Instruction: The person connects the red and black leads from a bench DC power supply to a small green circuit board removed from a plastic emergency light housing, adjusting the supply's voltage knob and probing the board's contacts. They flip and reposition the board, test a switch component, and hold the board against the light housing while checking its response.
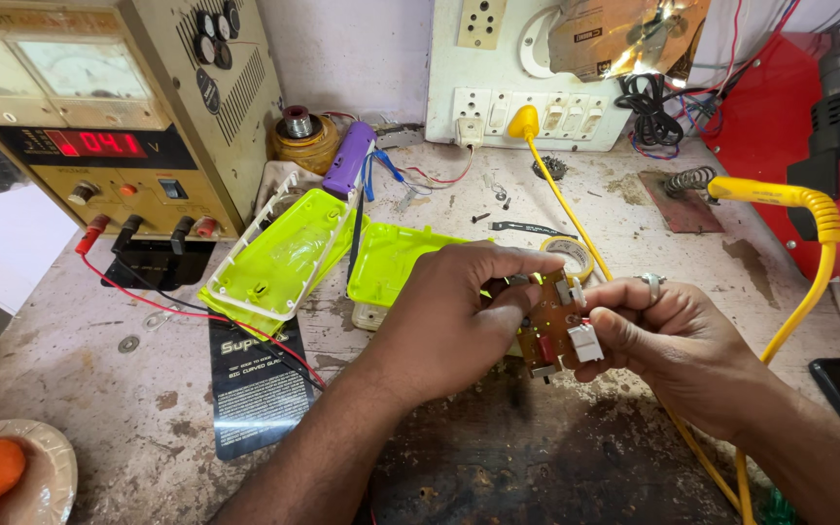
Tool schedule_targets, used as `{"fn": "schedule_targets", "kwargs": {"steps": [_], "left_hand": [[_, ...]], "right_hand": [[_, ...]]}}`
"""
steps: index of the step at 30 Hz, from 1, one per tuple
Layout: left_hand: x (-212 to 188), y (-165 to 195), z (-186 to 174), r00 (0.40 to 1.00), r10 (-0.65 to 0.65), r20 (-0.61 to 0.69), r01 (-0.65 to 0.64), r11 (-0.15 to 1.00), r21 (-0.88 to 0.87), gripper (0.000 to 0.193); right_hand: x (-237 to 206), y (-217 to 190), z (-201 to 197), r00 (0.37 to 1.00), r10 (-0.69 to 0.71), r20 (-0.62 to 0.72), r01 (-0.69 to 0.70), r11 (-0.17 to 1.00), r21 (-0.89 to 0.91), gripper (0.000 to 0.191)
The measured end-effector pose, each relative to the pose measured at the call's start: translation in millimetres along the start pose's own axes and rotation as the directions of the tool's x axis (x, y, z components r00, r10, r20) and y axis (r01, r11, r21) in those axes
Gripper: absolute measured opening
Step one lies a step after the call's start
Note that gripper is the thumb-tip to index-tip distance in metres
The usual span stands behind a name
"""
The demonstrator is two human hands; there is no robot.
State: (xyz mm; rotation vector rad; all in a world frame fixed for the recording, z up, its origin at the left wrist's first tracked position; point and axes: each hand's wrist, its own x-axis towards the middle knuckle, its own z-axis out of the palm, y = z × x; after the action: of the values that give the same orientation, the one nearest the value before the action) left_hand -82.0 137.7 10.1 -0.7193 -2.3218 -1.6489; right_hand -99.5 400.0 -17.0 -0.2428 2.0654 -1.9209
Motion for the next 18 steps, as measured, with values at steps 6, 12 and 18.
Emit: {"fn": "schedule_targets", "kwargs": {"steps": [6, 12, 18], "left_hand": [[0.2, 0.8, 1.2, 1.000, -0.019, -0.003, 0.019, 1.000, 0.010, 0.031], [0.4, -0.2, 1.9, 1.000, 0.012, -0.018, -0.012, 1.000, 0.011, 0.033], [0.2, -4.2, 4.6, 0.999, 0.041, -0.024, -0.041, 0.999, 0.003, 0.033]], "right_hand": [[0.3, 4.0, -2.7, 0.999, -0.039, -0.003, 0.039, 0.999, -0.014, 0.024], [-0.1, 6.9, -4.5, 0.999, -0.050, -0.003, 0.050, 0.998, 0.032, 0.025], [-1.8, 4.5, -2.9, 0.998, -0.057, -0.016, 0.058, 0.998, 0.015, 0.024]]}}
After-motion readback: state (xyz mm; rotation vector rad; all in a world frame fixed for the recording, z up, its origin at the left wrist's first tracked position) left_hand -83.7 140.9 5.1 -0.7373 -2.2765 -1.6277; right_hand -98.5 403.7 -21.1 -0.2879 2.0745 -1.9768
